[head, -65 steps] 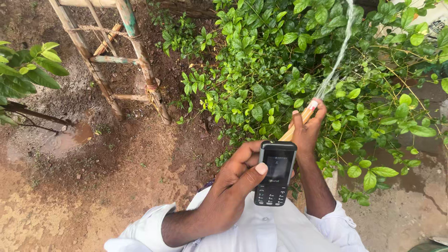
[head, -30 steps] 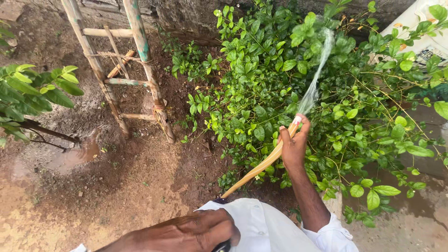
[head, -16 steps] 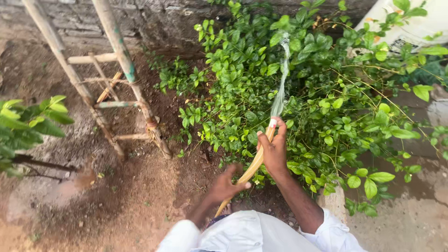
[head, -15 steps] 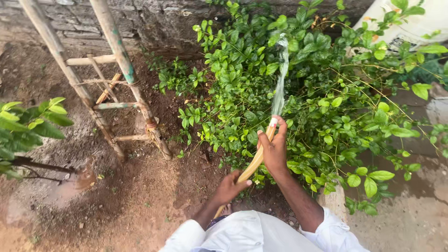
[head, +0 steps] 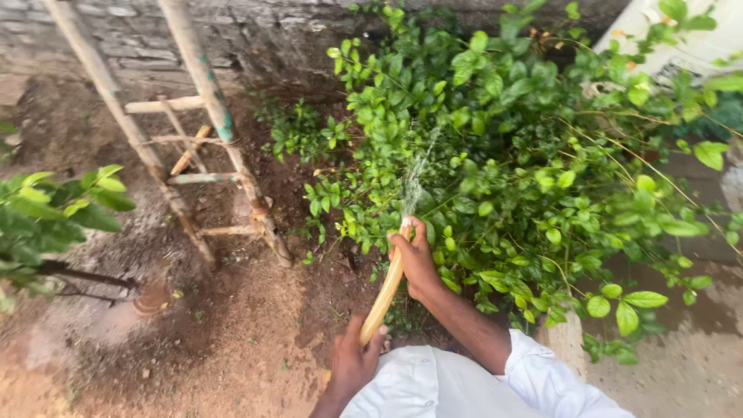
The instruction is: The person waters several plants in a yard using a garden hose, moving from one plant to another while holding the hose nozzle.
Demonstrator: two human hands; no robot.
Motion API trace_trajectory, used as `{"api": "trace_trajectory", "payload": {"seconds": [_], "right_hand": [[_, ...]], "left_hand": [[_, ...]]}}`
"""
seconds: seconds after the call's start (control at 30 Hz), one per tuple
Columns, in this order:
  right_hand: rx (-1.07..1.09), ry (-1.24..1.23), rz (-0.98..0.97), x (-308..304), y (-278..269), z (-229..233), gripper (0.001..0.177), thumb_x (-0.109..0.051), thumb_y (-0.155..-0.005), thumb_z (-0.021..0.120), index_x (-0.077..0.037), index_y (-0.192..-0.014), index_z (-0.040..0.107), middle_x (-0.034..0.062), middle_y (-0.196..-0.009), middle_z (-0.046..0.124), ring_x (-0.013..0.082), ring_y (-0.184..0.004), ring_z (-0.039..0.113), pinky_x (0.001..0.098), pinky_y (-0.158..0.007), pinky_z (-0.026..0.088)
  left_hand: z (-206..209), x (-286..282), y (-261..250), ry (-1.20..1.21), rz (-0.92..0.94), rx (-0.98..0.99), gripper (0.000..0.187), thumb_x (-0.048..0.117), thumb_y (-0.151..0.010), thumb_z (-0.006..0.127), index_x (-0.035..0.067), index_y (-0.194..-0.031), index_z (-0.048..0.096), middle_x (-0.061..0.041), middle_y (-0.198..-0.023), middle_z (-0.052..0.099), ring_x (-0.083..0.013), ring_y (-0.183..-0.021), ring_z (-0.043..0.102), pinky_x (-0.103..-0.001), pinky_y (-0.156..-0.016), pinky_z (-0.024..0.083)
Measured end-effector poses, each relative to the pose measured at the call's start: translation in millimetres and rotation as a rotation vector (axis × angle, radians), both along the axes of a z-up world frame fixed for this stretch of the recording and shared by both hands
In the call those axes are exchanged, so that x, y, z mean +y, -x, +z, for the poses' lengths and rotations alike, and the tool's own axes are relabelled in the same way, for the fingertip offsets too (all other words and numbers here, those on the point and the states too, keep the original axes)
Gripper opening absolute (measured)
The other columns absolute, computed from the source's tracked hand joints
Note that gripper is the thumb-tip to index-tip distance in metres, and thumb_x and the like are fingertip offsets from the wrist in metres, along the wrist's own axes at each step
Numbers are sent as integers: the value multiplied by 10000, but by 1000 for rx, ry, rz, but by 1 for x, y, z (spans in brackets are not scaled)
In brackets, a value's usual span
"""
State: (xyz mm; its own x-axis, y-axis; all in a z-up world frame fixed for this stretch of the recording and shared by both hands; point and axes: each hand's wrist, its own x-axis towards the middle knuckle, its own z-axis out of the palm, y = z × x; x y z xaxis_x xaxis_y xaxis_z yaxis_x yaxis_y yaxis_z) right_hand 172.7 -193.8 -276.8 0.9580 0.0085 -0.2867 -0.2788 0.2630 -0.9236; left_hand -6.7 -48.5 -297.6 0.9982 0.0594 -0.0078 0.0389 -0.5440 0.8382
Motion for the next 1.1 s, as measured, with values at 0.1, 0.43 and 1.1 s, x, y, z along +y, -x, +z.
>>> {"api": "trace_trajectory", "payload": {"seconds": [0.1,0.43,1.1], "right_hand": [[25,53,162,10,4,19,602,-112,-927,648,-191,-1447,354,55,-876,546,149,-623,553,284,-480,449],[59,284,427,25,3,70,606,-147,-943,584,-234,-1470,298,33,-689,543,154,-519,526,300,-436,451],[49,475,563,70,-72,52,578,-175,-958,598,-255,-1469,338,25,-697,553,147,-524,526,308,-435,447]], "left_hand": [[-9,-1,-4,35,-70,-233,550,274,-928,694,23,-1391,535,-200,-746,743,-351,-574,738,-454,-505,575],[-35,0,-9,154,-198,-129,583,323,-1029,581,-17,-1476,423,-138,-666,738,-266,-516,717,-429,-493,567],[26,2,-43,238,-30,-109,666,250,-1040,560,23,-1596,272,-201,-827,722,-262,-631,732,-413,-582,560]]}}
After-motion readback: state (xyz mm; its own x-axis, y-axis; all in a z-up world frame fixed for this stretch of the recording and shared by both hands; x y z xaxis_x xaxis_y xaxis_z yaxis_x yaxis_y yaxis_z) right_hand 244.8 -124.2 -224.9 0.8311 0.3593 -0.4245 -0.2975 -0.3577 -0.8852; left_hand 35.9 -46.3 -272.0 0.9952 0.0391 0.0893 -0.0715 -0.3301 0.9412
